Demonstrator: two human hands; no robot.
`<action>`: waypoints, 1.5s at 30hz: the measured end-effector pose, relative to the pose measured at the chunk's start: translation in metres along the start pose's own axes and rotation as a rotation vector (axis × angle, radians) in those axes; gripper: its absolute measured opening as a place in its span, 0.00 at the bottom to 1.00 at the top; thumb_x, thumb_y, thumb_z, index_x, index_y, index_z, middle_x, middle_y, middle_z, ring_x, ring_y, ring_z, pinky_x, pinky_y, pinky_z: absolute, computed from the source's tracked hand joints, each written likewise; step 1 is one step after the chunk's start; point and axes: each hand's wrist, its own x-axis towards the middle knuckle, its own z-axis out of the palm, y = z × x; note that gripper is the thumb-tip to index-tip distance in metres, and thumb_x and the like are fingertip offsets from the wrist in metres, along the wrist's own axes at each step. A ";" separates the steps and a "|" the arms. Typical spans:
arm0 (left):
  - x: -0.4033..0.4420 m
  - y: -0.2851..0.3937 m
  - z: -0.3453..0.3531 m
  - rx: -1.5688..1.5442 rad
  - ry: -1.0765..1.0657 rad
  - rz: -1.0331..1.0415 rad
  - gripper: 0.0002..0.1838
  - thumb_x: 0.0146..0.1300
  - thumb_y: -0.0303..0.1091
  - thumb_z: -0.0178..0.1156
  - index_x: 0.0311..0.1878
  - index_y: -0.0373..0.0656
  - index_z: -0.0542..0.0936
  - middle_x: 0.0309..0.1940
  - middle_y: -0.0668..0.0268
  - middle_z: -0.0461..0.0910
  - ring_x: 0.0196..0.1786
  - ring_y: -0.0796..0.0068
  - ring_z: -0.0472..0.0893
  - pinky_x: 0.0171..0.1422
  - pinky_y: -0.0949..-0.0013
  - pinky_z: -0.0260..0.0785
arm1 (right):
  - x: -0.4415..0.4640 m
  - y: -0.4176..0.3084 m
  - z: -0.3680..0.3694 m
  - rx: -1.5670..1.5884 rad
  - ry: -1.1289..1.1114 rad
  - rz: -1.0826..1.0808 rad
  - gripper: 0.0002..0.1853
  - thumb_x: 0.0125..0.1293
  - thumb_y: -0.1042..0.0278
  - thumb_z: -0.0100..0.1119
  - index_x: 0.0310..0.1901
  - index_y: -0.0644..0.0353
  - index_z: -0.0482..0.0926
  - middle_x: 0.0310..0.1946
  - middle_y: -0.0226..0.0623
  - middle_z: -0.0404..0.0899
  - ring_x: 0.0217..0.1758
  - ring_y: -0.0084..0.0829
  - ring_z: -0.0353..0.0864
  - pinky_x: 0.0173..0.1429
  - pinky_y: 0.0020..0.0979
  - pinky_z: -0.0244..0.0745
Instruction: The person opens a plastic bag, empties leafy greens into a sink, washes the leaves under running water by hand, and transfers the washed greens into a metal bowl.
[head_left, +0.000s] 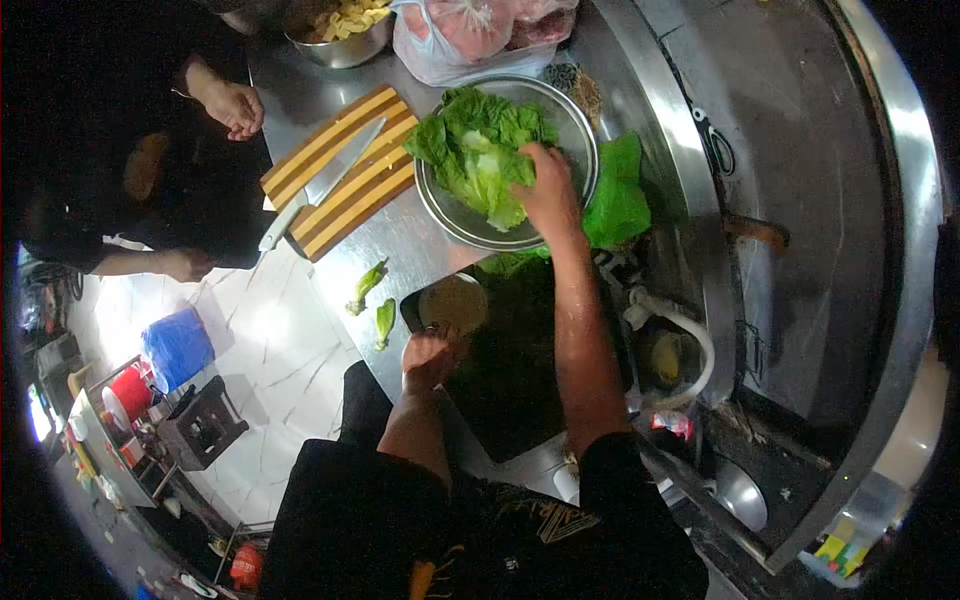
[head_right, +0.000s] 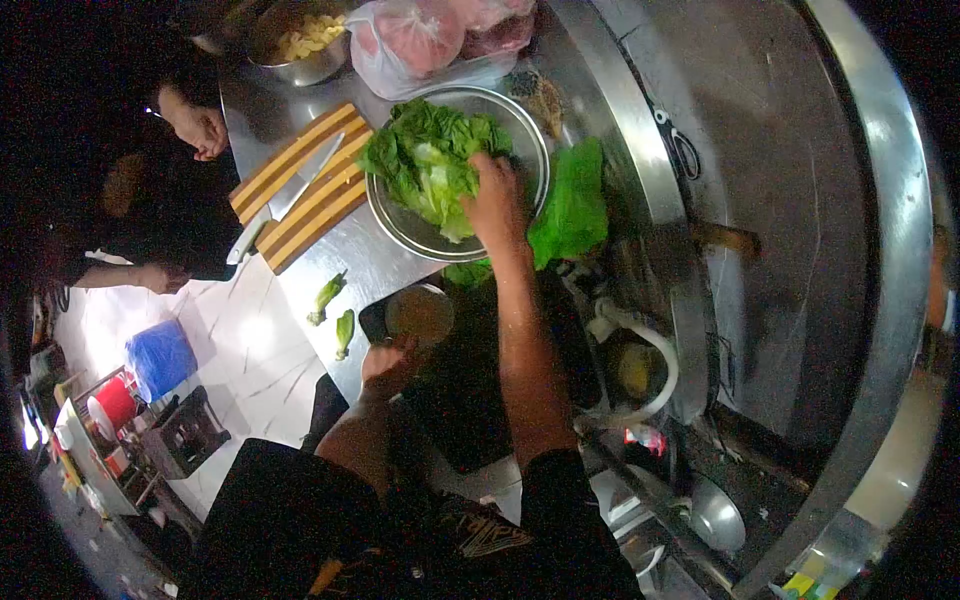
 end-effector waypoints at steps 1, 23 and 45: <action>-0.001 0.009 -0.022 -0.016 -0.046 -0.019 0.24 0.68 0.54 0.56 0.54 0.45 0.78 0.45 0.54 0.83 0.43 0.54 0.84 0.46 0.51 0.77 | 0.000 -0.003 -0.013 0.034 0.011 -0.041 0.27 0.53 0.74 0.72 0.56 0.60 0.74 0.56 0.51 0.76 0.65 0.52 0.72 0.65 0.48 0.68; 0.003 0.000 0.003 -0.093 0.172 0.010 0.19 0.67 0.52 0.58 0.42 0.43 0.78 0.37 0.58 0.83 0.39 0.56 0.84 0.42 0.53 0.77 | 0.010 -0.007 0.007 -0.227 -0.096 -0.012 0.44 0.50 0.56 0.77 0.67 0.57 0.66 0.64 0.49 0.67 0.70 0.58 0.61 0.68 0.59 0.62; 0.121 0.137 -0.014 -0.362 -0.492 0.754 0.16 0.69 0.41 0.58 0.56 0.45 0.80 0.38 0.64 0.84 0.39 0.67 0.85 0.40 0.63 0.76 | 0.024 -0.024 0.037 0.107 0.249 -0.239 0.29 0.53 0.65 0.73 0.56 0.66 0.75 0.56 0.53 0.77 0.62 0.50 0.75 0.66 0.44 0.69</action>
